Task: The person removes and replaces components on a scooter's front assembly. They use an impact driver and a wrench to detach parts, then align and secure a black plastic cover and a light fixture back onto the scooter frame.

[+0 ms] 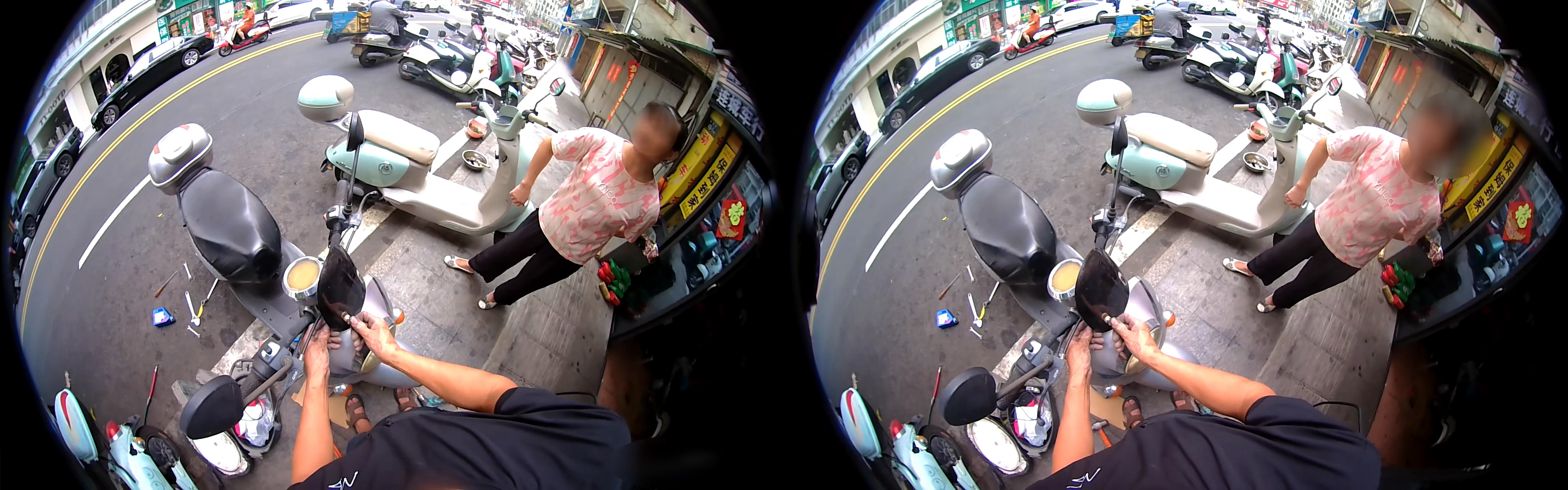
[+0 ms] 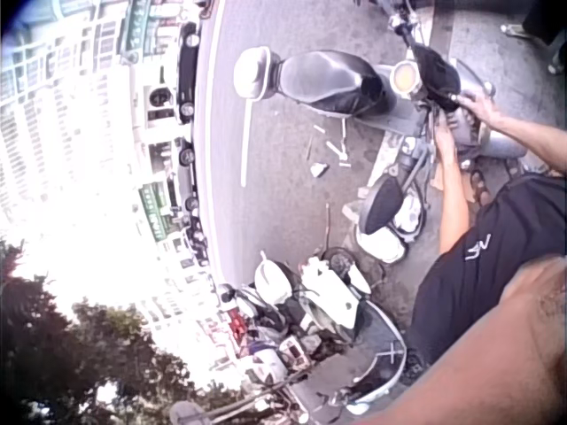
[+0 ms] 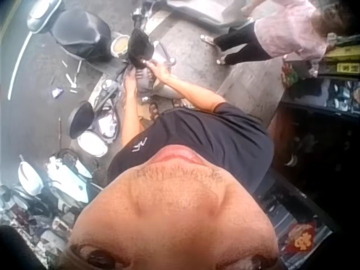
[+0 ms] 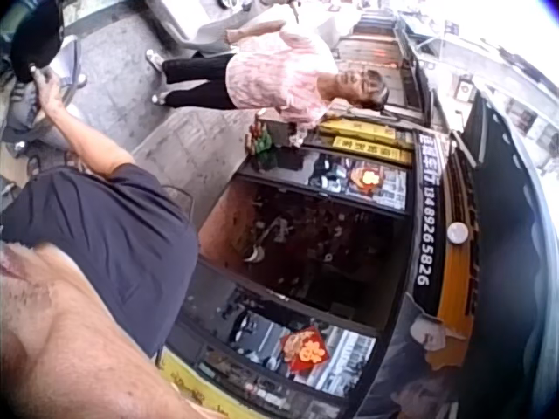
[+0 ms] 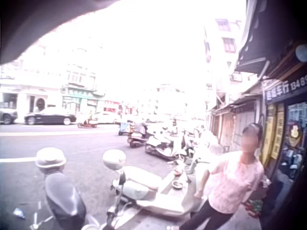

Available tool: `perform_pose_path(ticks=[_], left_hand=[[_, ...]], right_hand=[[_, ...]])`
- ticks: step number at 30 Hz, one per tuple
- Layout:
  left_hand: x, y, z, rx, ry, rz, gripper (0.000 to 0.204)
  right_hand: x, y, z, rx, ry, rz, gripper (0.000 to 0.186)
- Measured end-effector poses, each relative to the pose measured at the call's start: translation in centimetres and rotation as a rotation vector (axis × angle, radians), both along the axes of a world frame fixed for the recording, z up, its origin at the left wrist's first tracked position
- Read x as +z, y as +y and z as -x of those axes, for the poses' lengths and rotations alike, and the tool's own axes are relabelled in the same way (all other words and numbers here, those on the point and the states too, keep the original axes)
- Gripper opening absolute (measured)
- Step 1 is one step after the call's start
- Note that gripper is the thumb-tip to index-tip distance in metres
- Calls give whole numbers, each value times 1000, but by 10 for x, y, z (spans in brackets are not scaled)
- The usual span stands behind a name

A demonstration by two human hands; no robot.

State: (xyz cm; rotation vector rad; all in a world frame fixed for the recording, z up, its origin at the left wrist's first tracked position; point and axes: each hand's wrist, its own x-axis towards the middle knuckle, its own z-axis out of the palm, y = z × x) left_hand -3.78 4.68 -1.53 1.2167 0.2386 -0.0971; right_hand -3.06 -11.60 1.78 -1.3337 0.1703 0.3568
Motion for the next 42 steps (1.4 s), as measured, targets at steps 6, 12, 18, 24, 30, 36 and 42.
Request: perform_pose_path(ticks=[6, 12, 18, 24, 30, 36, 42], left_hand=[[-9, -7, -11, 85, -63, -95, 25], [17, -5, -10, -23, 69, 7, 25], [21, -13, -12, -27, 175, 45, 25], [12, -7, -7, 51, 175, 81, 22], [10, -14, -11, -52, 60, 166, 21], [20, -17, 16, 130, -28, 127, 25], [9, -19, 17, 50, 42, 204, 32]], right_hand=[[0, -1, 4, 46, -40, -109, 20], [-1, -6, 6, 80, -50, -113, 21], [-2, -12, 6, 49, -31, -80, 21], [-2, 3, 6, 95, -39, -60, 20], [-1, -3, 1, 38, -65, -52, 19], [6, 0, 9, 4, -4, -33, 19], [8, -7, 11, -10, 24, -35, 20]])
